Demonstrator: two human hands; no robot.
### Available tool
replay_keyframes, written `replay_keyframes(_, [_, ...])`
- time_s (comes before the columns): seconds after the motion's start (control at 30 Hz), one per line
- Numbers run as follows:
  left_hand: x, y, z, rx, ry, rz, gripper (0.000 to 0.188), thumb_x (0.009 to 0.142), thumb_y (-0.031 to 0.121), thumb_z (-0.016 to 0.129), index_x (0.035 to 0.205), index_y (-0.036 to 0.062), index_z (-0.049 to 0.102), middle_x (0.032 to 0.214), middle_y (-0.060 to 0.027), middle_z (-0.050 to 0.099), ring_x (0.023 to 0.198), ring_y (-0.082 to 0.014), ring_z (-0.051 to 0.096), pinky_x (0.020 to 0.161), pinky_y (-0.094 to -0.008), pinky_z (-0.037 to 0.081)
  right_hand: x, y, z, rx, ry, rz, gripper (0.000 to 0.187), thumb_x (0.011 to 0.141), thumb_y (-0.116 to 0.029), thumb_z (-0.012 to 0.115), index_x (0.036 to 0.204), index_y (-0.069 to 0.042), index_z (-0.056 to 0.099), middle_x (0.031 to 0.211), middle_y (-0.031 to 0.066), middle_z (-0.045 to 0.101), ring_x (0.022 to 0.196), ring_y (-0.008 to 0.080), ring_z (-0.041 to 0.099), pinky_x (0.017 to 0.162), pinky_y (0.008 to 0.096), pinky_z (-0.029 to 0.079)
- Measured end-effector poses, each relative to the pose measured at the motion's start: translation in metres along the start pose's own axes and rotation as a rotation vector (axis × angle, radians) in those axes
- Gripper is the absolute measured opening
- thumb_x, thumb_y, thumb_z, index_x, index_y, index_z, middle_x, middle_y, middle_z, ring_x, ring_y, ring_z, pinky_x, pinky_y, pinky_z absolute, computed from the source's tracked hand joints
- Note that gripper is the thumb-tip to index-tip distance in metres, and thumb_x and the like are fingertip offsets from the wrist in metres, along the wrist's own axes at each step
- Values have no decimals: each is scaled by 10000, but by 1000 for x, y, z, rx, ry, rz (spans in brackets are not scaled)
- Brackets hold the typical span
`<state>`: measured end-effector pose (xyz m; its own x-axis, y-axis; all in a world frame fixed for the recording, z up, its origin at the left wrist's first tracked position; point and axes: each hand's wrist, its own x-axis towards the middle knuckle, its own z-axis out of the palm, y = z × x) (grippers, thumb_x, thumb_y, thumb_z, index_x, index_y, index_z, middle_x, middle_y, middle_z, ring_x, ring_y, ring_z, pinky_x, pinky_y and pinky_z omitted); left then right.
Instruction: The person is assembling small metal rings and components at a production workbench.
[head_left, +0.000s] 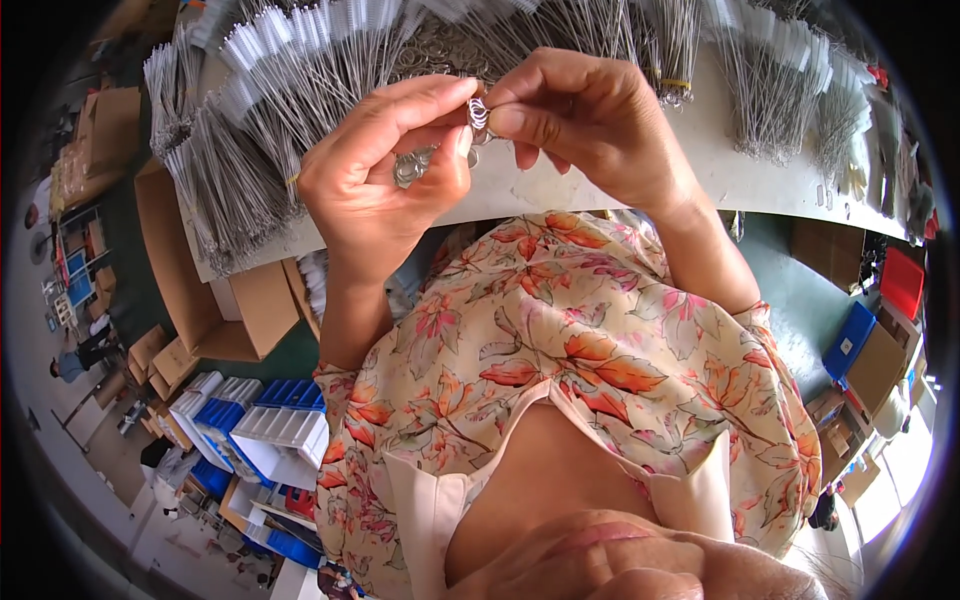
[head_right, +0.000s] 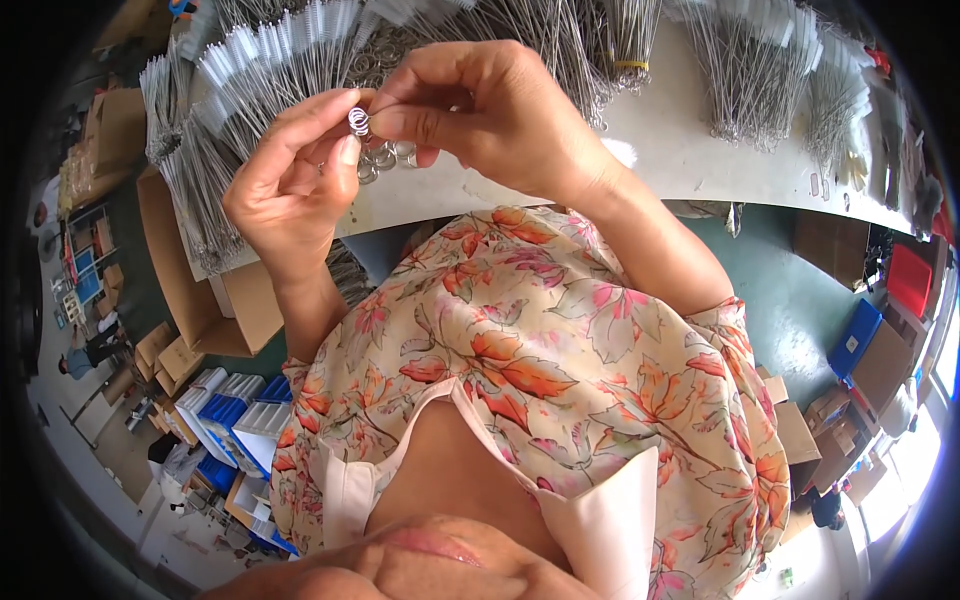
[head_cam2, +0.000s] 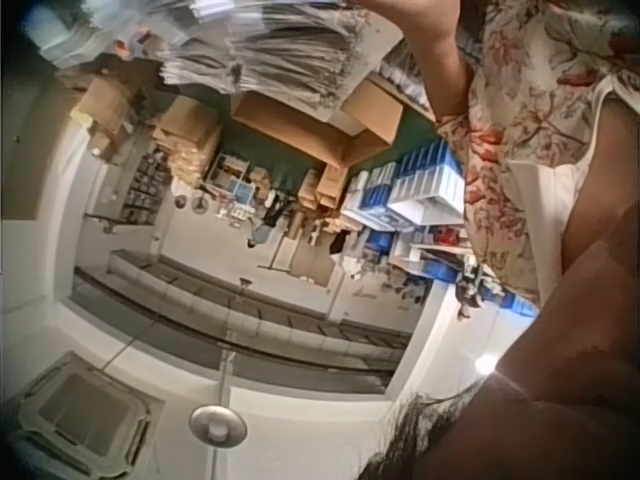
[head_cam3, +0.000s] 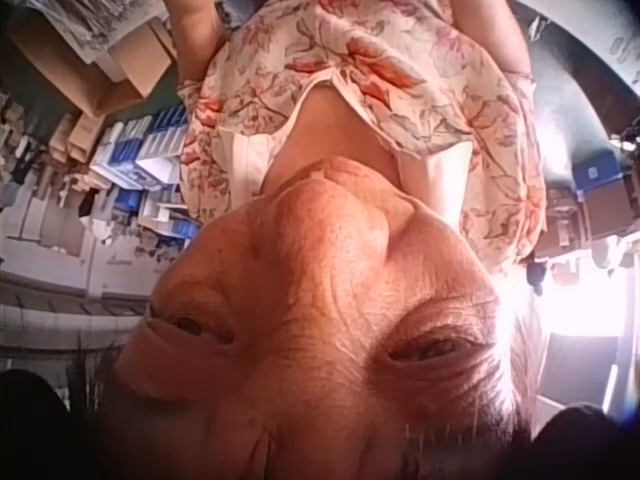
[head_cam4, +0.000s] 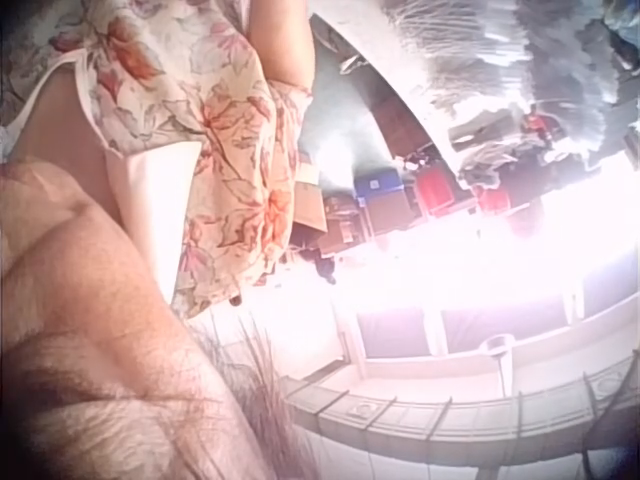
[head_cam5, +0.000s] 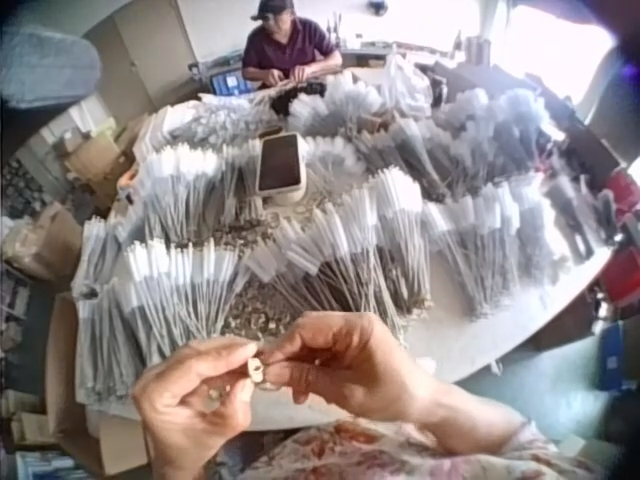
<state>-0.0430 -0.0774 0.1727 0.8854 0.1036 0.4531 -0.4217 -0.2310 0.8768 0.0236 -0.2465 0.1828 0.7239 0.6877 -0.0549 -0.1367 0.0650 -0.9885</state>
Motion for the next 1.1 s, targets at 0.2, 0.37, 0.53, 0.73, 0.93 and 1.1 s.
replay_keyframes(0.2, [5, -6, -6, 61, -75, 65, 267, 704, -134, 603, 963, -71, 620, 972, -148, 615, 825, -156, 627, 714, -229, 543, 1, 5, -2, -381, 22, -219, 90, 759, -68, 655, 822, -8, 634, 693, 65, 595, 609, 140, 580, 555, 265, 462])
replay_keyframes(0.37, [-12, -18, -16, -47, -240, -394, 275, 772, -3, 635, 1045, -14, 607, 985, -115, 617, 805, -124, 626, 699, -221, 527, -8, 43, 0, -664, 27, -347, 58, 746, 6, 638, 795, -24, 635, 714, 63, 585, 605, 158, 569, 549, 266, 463])
replay_keyframes(0.53, [-6, -60, -73, 533, -61, -449, 162, 816, 135, 613, 938, 32, 642, 800, -81, 669, 750, -129, 638, 648, -245, 511, -24, 115, 14, -902, -88, -342, 106, 688, -62, 665, 784, -86, 629, 728, 30, 579, 678, 217, 598, 561, 318, 495])
replay_keyframes(0.73, [45, -104, -81, 1047, 21, -492, 221, 784, 254, 650, 885, 58, 661, 754, -63, 664, 658, -158, 629, 599, -283, 477, 0, 125, 27, -1059, -230, -573, 125, 683, -122, 665, 792, -96, 609, 743, 21, 566, 803, 205, 575, 648, 304, 495])
replay_keyframes(0.93, [34, -117, -88, 1122, 93, -502, 179, 768, 287, 601, 774, 116, 655, 733, -48, 659, 702, -241, 635, 622, -353, 485, 31, 72, -28, -1083, 153, -581, 41, 723, -129, 602, 750, -99, 601, 797, 36, 582, 717, 223, 582, 630, 338, 494])
replay_keyframes(1.1, [42, -125, -85, 800, 357, -222, 191, 764, 213, 651, 818, 29, 640, 680, -68, 648, 650, -123, 615, 603, -262, 467, 55, 46, -54, -1540, 283, -318, 62, 776, -128, 563, 777, -71, 587, 833, 74, 596, 707, 267, 624, 591, 373, 505])
